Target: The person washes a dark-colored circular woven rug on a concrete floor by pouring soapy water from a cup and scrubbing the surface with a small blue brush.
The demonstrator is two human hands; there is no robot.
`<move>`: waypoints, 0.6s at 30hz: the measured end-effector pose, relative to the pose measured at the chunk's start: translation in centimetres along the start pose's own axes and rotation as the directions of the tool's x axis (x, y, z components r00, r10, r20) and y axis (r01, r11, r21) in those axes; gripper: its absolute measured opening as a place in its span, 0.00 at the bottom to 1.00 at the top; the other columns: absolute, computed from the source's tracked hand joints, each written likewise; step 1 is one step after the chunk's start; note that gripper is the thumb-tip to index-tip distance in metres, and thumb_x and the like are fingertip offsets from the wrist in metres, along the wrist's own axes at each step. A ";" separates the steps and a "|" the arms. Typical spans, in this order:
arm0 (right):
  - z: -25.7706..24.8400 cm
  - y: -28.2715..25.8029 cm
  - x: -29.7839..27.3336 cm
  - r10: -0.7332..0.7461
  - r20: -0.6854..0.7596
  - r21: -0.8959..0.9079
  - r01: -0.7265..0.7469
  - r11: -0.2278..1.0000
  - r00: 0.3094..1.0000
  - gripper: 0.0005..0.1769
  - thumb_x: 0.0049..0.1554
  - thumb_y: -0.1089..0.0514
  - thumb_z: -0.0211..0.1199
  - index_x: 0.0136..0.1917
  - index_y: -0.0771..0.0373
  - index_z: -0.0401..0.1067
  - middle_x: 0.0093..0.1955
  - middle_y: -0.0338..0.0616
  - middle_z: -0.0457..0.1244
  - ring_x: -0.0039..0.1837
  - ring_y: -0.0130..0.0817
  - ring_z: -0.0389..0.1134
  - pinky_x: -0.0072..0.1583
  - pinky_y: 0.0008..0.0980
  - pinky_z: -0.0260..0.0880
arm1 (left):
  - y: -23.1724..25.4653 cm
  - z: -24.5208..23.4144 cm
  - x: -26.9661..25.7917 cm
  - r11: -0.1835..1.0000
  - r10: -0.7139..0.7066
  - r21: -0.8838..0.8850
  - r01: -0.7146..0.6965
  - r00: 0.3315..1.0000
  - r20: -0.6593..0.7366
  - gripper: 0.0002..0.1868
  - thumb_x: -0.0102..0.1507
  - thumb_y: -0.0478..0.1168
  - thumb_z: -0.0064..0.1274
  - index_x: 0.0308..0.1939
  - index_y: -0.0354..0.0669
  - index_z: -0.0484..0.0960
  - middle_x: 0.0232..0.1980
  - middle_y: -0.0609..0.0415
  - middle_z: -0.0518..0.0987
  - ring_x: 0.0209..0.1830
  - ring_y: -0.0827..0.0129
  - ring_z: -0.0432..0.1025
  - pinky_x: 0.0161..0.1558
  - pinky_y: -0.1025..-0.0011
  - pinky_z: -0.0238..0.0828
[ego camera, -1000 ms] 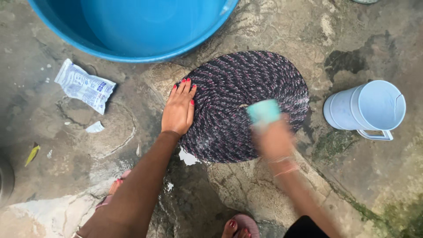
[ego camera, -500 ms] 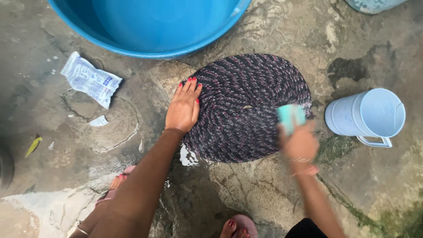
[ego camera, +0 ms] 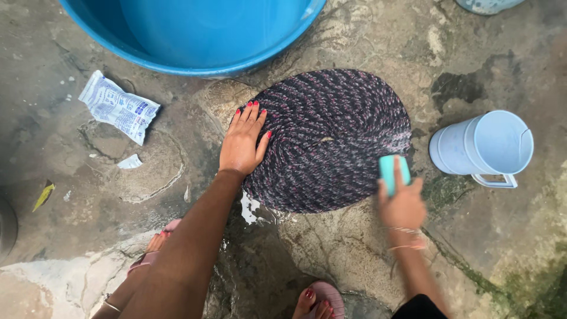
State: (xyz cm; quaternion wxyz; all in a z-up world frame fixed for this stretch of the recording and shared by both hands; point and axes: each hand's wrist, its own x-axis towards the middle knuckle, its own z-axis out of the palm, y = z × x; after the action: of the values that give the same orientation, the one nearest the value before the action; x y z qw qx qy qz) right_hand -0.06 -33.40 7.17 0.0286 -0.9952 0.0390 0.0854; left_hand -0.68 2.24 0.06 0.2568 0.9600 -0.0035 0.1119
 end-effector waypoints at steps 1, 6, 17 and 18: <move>0.5 -1.1 -1.1 0.092 0.015 0.156 -0.093 0.983 0.996 0.37 0.57 0.40 0.64 0.71 0.61 0.60 0.49 0.64 0.65 0.39 0.58 0.71 0.39 0.52 0.73 | 0.1 0.0 0.0 1.000 -0.002 -0.004 0.002 1.000 0.001 0.27 0.69 0.45 0.50 0.69 0.34 0.73 0.75 0.38 0.67 0.78 0.47 0.58 0.78 0.53 0.47; 3.8 -9.7 -13.1 -0.453 0.005 0.228 0.440 0.868 0.891 0.27 0.53 0.43 0.65 0.63 0.53 0.71 0.41 0.57 0.67 0.40 0.53 0.69 0.40 0.48 0.71 | 0.2 0.1 0.0 1.000 0.022 0.003 -0.022 1.000 -0.006 0.28 0.68 0.45 0.50 0.69 0.33 0.72 0.75 0.36 0.67 0.78 0.47 0.58 0.77 0.53 0.46; 2.0 2.3 -5.4 0.147 0.169 0.163 -0.175 0.971 0.975 0.40 0.62 0.35 0.62 0.71 0.69 0.58 0.49 0.66 0.68 0.45 0.59 0.73 0.45 0.50 0.75 | 0.3 -0.1 0.0 0.999 -0.006 0.033 0.005 0.999 0.038 0.30 0.69 0.48 0.48 0.71 0.34 0.68 0.76 0.37 0.64 0.79 0.48 0.55 0.77 0.54 0.46; 2.8 1.0 -6.7 0.040 0.231 0.127 -0.071 0.989 0.972 0.36 0.60 0.36 0.60 0.73 0.59 0.61 0.55 0.65 0.64 0.43 0.56 0.73 0.41 0.48 0.77 | 0.4 0.0 0.0 0.999 0.000 0.040 -0.002 0.999 0.042 0.31 0.69 0.48 0.48 0.72 0.33 0.67 0.77 0.37 0.63 0.79 0.48 0.55 0.77 0.54 0.45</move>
State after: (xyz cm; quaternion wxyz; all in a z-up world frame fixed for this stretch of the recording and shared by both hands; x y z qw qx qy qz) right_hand -7.21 -33.73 5.48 0.0974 -0.9731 0.0689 0.1969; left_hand -0.70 1.88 0.30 0.2373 0.9671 -0.0072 0.0920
